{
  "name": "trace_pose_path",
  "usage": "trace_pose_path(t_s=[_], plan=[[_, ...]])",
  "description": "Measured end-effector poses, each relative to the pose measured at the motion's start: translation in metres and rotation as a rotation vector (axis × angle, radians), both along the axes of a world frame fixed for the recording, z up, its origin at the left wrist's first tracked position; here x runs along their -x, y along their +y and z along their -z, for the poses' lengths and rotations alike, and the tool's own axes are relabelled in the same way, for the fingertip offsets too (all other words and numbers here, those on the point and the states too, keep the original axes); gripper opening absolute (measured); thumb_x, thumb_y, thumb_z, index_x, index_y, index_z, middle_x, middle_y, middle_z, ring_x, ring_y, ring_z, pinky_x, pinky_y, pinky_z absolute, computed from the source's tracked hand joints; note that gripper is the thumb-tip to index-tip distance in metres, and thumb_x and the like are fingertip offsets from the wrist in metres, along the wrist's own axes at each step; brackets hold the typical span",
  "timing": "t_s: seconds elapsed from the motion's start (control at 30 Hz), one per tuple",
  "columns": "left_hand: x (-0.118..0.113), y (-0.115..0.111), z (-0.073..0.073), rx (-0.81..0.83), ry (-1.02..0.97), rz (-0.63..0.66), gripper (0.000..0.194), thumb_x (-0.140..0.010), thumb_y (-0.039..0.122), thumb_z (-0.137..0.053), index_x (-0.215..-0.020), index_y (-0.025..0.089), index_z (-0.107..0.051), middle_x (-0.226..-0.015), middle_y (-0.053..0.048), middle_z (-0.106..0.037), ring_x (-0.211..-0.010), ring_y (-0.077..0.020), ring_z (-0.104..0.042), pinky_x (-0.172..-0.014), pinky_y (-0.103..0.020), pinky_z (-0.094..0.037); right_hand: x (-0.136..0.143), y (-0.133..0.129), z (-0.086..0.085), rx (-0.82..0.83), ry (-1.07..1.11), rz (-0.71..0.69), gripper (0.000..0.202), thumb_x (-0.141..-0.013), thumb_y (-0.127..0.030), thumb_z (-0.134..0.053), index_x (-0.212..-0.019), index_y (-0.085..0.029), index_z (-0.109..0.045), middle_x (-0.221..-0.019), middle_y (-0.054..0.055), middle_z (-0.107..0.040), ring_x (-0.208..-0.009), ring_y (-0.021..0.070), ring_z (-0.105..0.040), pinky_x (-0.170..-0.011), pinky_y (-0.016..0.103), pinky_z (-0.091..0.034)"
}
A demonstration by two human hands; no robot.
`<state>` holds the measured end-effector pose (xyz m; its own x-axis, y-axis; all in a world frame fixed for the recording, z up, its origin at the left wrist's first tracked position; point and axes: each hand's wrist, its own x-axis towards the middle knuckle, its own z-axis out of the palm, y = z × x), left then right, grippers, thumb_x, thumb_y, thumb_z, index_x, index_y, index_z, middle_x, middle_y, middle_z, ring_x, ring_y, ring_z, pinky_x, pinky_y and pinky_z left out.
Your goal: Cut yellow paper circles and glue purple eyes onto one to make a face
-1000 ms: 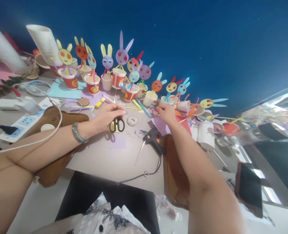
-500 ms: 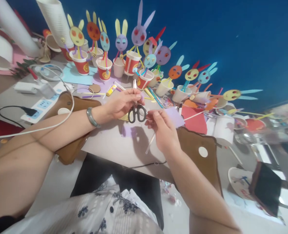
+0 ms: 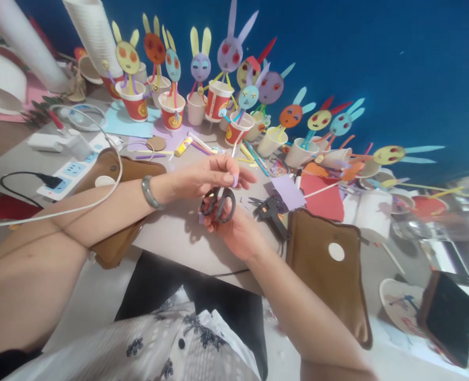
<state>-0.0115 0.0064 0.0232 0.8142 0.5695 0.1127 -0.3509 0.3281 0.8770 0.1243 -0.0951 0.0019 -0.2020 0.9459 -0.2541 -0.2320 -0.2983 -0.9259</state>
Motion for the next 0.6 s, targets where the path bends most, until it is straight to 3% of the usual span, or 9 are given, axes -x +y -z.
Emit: trace_pose_path(t_s=[0.2,0.37,0.5,0.6], plan=[[0.003,-0.005,-0.003,-0.009,0.057,0.079,0.029,-0.071,0.035,-0.088,-0.074,0.018,-0.065,-0.116,-0.010,-0.073,-0.097,-0.0220,-0.071,-0.073,-0.030,-0.055,-0.005,0.002,0.005,-0.025,-0.001,-0.074,0.049,-0.079,-0.073,-0.065,-0.092,-0.027,-0.071,-0.098,0.007,-0.074,-0.070,0.0210,-0.065,-0.060,0.036,-0.056],[0.001,-0.007,-0.004,-0.059,0.019,0.096,0.027,-0.070,0.030,-0.088,-0.072,0.016,-0.066,-0.114,-0.011,-0.074,-0.111,-0.0253,-0.070,-0.085,-0.033,-0.057,-0.014,-0.001,0.006,-0.089,0.043,-0.134,0.050,-0.071,-0.071,-0.076,-0.093,-0.026,-0.074,-0.099,0.007,-0.076,-0.076,0.0229,-0.069,-0.073,0.041,-0.059],[0.001,-0.006,0.002,-0.074,0.010,0.117,0.028,-0.071,0.034,-0.090,-0.074,0.017,-0.068,-0.114,-0.011,-0.075,-0.113,-0.0258,-0.070,-0.089,-0.036,-0.058,-0.016,-0.001,0.005,-0.116,0.039,-0.119,0.048,-0.066,-0.072,-0.080,-0.073,-0.025,-0.071,-0.085,0.007,-0.074,-0.075,0.0241,-0.068,-0.070,0.041,-0.059],[0.000,-0.004,0.003,-0.036,0.094,-0.059,0.027,-0.067,0.028,-0.092,-0.072,0.016,-0.068,-0.105,-0.010,-0.076,-0.100,-0.0237,-0.073,-0.083,-0.034,-0.060,-0.021,0.003,0.006,-0.099,-0.029,-0.077,0.048,-0.064,-0.071,-0.080,-0.069,-0.025,-0.068,-0.086,0.007,-0.074,-0.073,0.0246,-0.067,-0.069,0.043,-0.059]])
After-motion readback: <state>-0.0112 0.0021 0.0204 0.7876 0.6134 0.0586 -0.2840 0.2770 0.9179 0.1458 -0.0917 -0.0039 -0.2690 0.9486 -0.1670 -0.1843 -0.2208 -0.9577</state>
